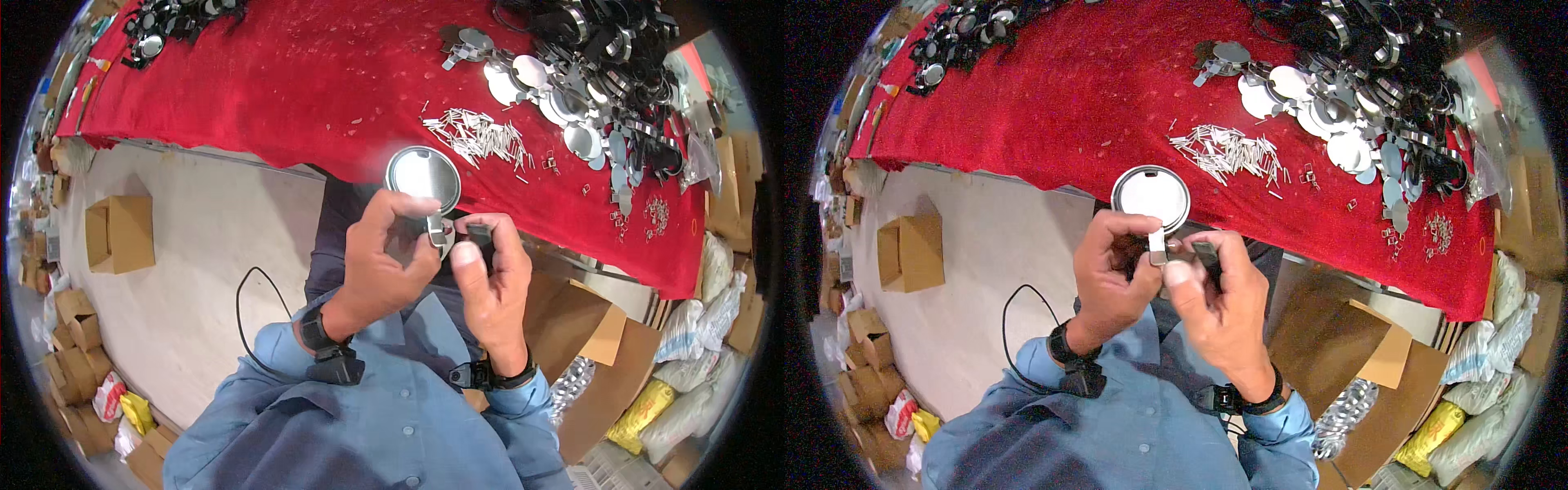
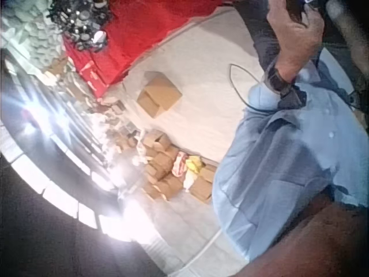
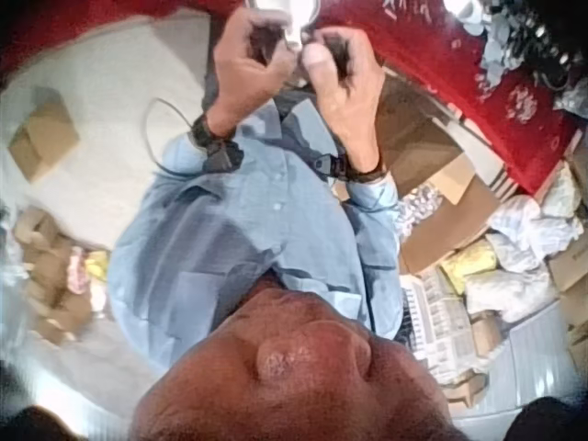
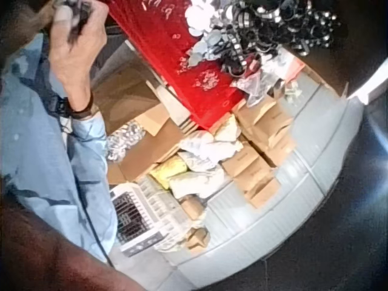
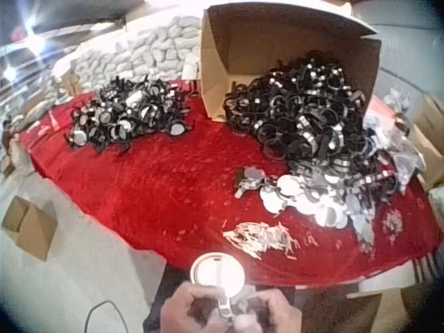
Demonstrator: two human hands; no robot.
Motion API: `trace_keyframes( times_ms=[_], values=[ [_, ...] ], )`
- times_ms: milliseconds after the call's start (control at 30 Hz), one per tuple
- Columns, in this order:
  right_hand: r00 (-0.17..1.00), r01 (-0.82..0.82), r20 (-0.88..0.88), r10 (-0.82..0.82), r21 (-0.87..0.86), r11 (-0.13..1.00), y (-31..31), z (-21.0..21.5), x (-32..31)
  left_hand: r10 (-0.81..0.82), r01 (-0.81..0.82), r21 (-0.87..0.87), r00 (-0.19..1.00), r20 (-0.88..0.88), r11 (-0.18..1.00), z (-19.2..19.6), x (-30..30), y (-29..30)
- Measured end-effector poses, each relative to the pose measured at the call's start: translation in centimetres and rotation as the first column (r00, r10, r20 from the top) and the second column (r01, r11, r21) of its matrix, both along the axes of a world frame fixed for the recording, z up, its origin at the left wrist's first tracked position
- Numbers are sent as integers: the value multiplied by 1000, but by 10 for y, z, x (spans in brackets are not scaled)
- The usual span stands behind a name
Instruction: The recorder is manual assembling small circular components by inserting a metal disc into a black plastic ring and adding small metal pins.
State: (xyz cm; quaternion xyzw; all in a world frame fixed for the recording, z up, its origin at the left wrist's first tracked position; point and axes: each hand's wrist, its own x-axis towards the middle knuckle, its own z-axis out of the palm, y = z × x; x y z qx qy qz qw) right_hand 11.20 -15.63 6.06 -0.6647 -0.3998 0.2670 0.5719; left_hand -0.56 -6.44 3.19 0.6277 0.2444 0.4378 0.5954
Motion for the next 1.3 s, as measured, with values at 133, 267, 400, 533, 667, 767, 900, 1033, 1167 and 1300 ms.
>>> trace_keyframes(
  times_ms=[133,267,400,533,667,767,900,1033,1167,1300],
  values=[
    [1000,-5,3,5,-125,992,5,18,-11,138,-60,506,983,-117,860,7,-7,4],
    [999,40,34,-35,-153,987,8,17,-18,223,-115,603,969,-107,789,2,-7,1],
    [997,38,79,-22,-203,979,9,19,-18,235,-121,653,968,-91,747,-8,-6,2],
    [992,77,116,-59,-155,985,10,13,-21,232,-121,675,970,-76,728,-8,-3,3],
    [980,94,185,-69,-128,987,11,8,-21,258,-111,729,962,-93,676,-4,-3,4],
    [977,100,200,-75,-122,987,9,7,-18,282,-89,735,949,-142,672,-1,-2,1],
    [985,120,136,-105,-106,987,14,9,-19,267,-106,701,956,-124,706,-6,-2,4],
    [986,111,138,-98,-91,990,12,11,-14,232,-108,696,969,-86,710,-7,2,5],
    [983,99,169,-73,-150,984,12,10,-13,245,-86,715,962,-122,694,-1,4,4],
    [959,118,271,-88,-98,988,12,5,-15,245,-102,729,965,-94,677,-2,6,6]
  ],
)
